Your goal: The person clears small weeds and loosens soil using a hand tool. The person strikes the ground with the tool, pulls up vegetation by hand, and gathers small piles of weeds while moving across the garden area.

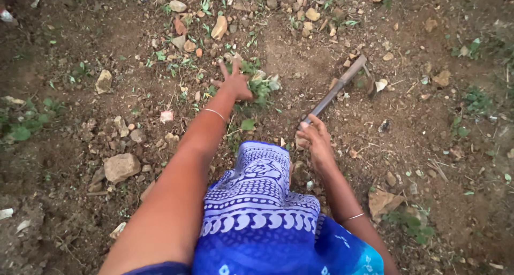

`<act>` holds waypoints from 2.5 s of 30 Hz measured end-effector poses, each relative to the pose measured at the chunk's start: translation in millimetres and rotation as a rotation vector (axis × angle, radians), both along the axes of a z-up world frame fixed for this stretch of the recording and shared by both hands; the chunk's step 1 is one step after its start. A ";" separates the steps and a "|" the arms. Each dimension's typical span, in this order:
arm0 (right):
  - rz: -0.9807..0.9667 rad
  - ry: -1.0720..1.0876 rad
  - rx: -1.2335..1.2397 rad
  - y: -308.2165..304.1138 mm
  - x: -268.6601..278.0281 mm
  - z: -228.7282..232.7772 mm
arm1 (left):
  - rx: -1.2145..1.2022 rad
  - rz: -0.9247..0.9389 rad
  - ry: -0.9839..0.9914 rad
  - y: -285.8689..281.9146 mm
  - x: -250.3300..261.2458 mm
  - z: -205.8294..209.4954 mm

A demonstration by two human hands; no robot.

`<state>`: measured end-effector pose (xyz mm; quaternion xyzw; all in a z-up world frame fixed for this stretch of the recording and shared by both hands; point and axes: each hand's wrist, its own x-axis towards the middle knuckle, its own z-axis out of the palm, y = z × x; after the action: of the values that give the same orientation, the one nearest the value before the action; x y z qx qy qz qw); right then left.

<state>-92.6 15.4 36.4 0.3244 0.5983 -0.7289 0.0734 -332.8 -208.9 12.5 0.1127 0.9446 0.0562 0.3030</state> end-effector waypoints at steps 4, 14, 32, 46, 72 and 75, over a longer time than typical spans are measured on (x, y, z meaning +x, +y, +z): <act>-0.035 0.039 -0.075 6.5 -8.6 -8.2 | 0.031 -0.063 -0.056 7.9 -16.8 -4.7; -0.060 0.020 -0.104 54.1 35.0 -28.0 | -0.068 -0.234 0.008 87.4 48.6 -30.9; 0.023 -0.002 -0.013 47.1 91.9 -35.0 | 0.291 -0.524 0.548 64.2 186.7 -26.9; 0.260 0.552 0.919 19.9 53.3 55.2 | 0.401 -0.215 -0.077 129.5 222.1 57.4; -0.354 0.461 -0.501 56.7 115.6 67.0 | 0.882 -0.400 0.021 182.6 258.2 157.0; -0.383 0.494 -0.596 50.2 118.9 86.8 | 0.872 -0.381 -0.062 176.2 264.5 191.6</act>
<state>26.4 65.6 123.2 0.2099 0.2904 -0.9261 -0.1181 -68.3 -32.6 204.1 0.3989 0.7860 0.3941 0.2603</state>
